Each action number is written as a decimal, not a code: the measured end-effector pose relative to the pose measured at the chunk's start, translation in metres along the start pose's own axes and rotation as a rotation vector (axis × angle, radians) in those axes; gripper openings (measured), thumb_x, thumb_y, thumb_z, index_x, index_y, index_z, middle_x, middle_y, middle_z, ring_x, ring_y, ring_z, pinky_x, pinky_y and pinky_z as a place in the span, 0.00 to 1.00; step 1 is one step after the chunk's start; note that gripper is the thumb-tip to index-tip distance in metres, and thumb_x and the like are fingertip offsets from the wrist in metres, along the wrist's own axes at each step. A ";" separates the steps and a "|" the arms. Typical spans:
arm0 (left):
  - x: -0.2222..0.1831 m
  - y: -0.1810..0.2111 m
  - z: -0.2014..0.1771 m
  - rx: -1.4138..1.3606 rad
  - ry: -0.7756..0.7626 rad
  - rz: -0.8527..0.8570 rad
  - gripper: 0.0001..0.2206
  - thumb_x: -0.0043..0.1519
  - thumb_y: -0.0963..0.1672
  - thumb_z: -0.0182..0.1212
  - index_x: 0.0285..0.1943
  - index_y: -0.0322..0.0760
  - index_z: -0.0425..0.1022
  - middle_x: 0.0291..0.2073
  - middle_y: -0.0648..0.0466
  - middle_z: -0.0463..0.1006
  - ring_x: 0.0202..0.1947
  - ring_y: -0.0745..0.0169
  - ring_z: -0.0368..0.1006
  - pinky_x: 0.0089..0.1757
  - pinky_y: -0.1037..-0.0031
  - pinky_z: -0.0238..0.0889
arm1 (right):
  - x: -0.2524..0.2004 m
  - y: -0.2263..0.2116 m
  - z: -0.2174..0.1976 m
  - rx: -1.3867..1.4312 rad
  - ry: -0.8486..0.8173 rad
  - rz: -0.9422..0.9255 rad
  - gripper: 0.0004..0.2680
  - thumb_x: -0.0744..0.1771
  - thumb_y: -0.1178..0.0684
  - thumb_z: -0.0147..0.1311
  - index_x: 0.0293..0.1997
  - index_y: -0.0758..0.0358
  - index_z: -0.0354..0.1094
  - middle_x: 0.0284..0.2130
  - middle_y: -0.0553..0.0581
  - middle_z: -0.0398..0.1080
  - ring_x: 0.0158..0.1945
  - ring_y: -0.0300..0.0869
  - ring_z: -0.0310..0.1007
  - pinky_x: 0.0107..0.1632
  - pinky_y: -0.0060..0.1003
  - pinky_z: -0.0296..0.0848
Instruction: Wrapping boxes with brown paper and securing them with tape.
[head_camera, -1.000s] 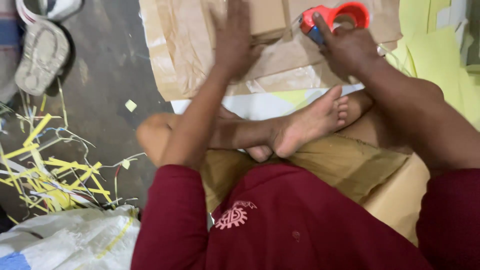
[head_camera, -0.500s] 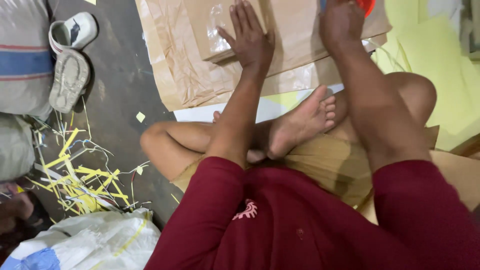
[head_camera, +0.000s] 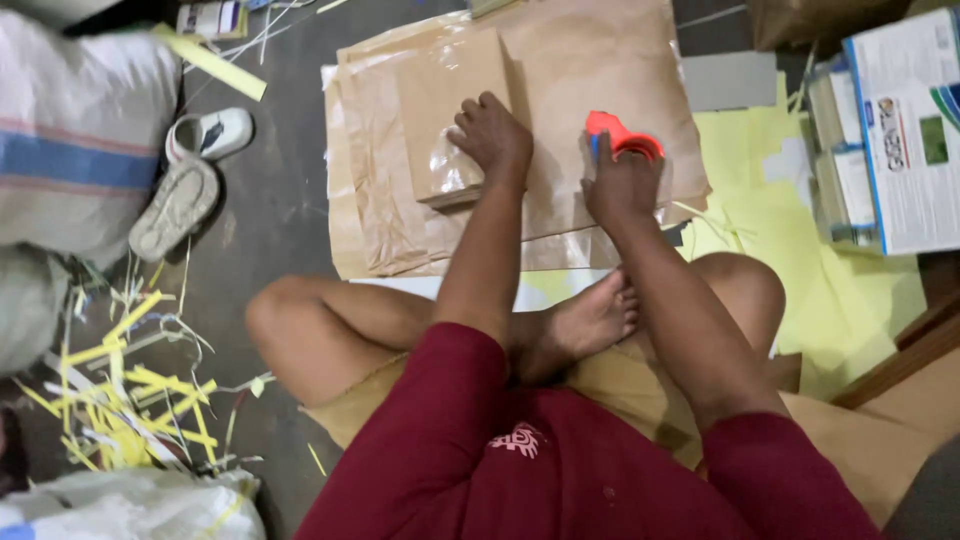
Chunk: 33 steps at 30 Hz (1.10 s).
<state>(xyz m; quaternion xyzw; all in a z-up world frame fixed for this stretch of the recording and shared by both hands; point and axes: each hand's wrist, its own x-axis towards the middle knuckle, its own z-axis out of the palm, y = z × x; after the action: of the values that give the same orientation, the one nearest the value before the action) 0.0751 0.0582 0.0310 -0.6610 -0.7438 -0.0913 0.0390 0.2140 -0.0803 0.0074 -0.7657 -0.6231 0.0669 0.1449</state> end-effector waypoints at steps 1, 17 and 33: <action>0.008 -0.013 -0.007 -0.004 0.006 -0.024 0.17 0.56 0.44 0.62 0.54 0.40 0.70 0.54 0.47 0.71 0.57 0.47 0.65 0.57 0.46 0.53 | -0.004 0.002 0.000 -0.005 -0.001 -0.025 0.30 0.61 0.43 0.64 0.69 0.59 0.57 0.41 0.70 0.74 0.46 0.61 0.74 0.55 0.66 0.61; -0.009 -0.239 -0.028 -0.302 -0.790 0.769 0.25 0.52 0.38 0.57 0.61 0.46 0.77 0.43 0.42 0.82 0.43 0.40 0.77 0.44 0.55 0.69 | 0.021 -0.110 0.072 0.759 -0.634 -0.473 0.22 0.62 0.66 0.44 0.65 0.63 0.67 0.55 0.66 0.74 0.55 0.52 0.72 0.58 0.46 0.70; 0.015 -0.276 -0.001 -1.017 -0.958 0.196 0.36 0.61 0.38 0.54 0.81 0.32 0.47 0.60 0.41 0.75 0.52 0.54 0.76 0.50 0.69 0.68 | -0.168 0.201 -0.069 0.441 0.353 0.572 0.08 0.70 0.68 0.47 0.45 0.73 0.76 0.38 0.61 0.79 0.36 0.41 0.81 0.37 0.34 0.79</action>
<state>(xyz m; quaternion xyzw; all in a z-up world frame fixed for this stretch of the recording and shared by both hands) -0.2003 0.0424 0.0115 -0.6286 -0.4814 -0.1224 -0.5985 0.3850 -0.2893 -0.0018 -0.8584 -0.3211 0.1044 0.3862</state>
